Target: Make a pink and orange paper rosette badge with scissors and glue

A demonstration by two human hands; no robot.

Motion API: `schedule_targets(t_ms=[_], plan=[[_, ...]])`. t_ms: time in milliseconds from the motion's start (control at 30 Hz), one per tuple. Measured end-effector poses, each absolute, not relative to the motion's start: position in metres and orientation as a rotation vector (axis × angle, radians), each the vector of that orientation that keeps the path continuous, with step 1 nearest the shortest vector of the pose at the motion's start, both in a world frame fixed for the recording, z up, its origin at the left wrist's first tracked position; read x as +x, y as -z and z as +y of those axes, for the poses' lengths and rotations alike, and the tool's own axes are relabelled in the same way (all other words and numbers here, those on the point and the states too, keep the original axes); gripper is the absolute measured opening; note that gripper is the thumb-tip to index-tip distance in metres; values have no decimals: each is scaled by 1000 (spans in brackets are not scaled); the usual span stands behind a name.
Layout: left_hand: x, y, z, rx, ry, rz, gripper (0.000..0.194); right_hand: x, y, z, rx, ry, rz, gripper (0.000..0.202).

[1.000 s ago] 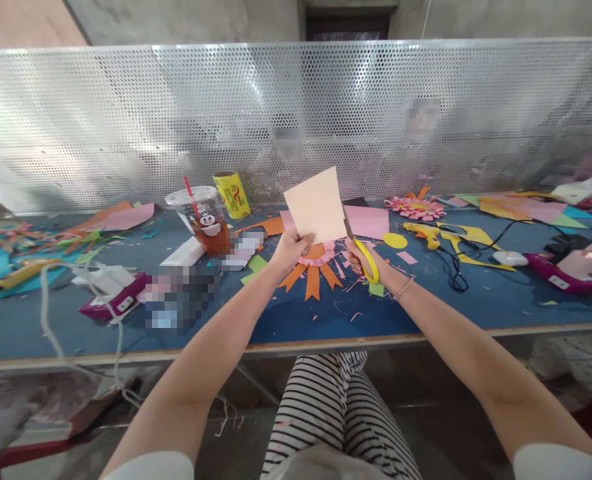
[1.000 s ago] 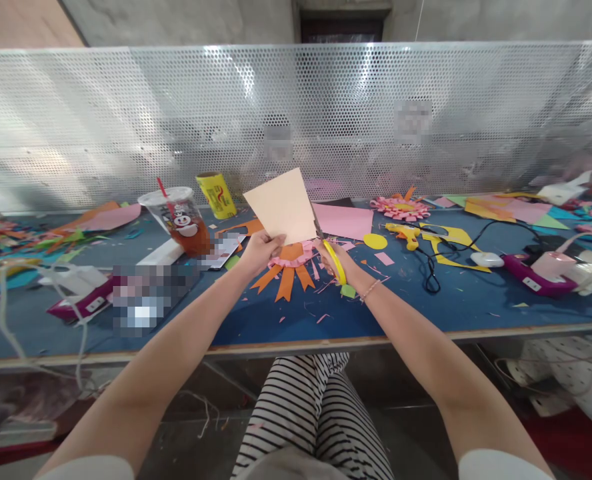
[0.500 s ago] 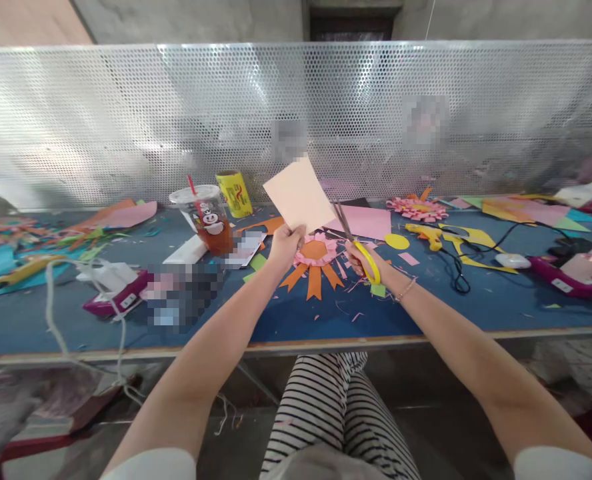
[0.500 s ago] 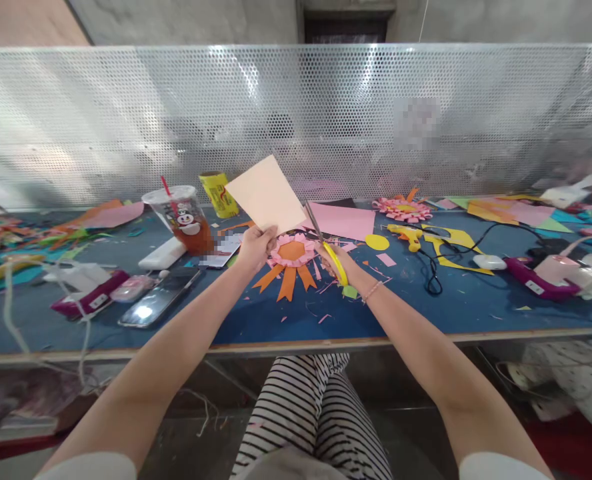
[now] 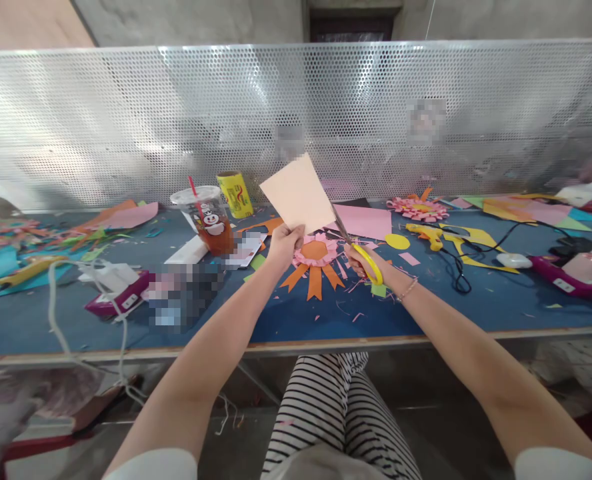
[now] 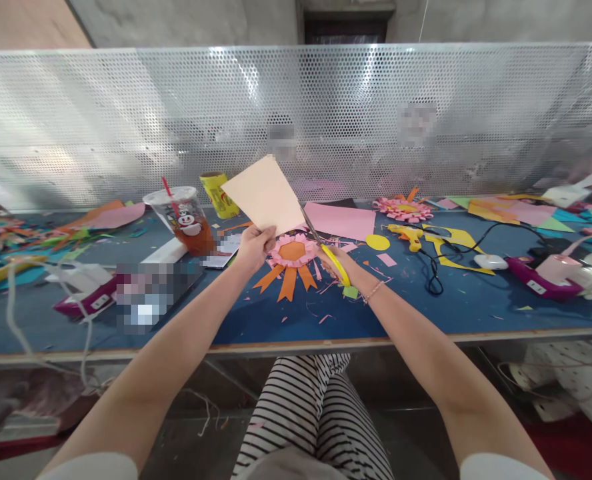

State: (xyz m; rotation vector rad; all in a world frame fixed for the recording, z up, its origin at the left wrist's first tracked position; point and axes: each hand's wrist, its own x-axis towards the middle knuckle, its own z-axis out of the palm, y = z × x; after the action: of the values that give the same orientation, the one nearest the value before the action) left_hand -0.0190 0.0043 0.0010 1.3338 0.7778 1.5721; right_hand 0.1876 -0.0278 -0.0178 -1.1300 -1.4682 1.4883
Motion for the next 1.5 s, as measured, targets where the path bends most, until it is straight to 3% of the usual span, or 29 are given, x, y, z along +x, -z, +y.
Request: schedule_targets(t_ms=[533, 1000, 1500], plan=[[-16, 0, -1, 1438, -1444, 774, 32, 188, 18, -27, -1072, -1529, -1426, 34], [-12, 0, -8, 1467, -1339, 881, 26, 186, 26, -21, -1102, -1402, -1489, 42], [-13, 4, -7, 1471, -1316, 871, 27, 186, 25, -24, -1181, -1208, -1546, 36]])
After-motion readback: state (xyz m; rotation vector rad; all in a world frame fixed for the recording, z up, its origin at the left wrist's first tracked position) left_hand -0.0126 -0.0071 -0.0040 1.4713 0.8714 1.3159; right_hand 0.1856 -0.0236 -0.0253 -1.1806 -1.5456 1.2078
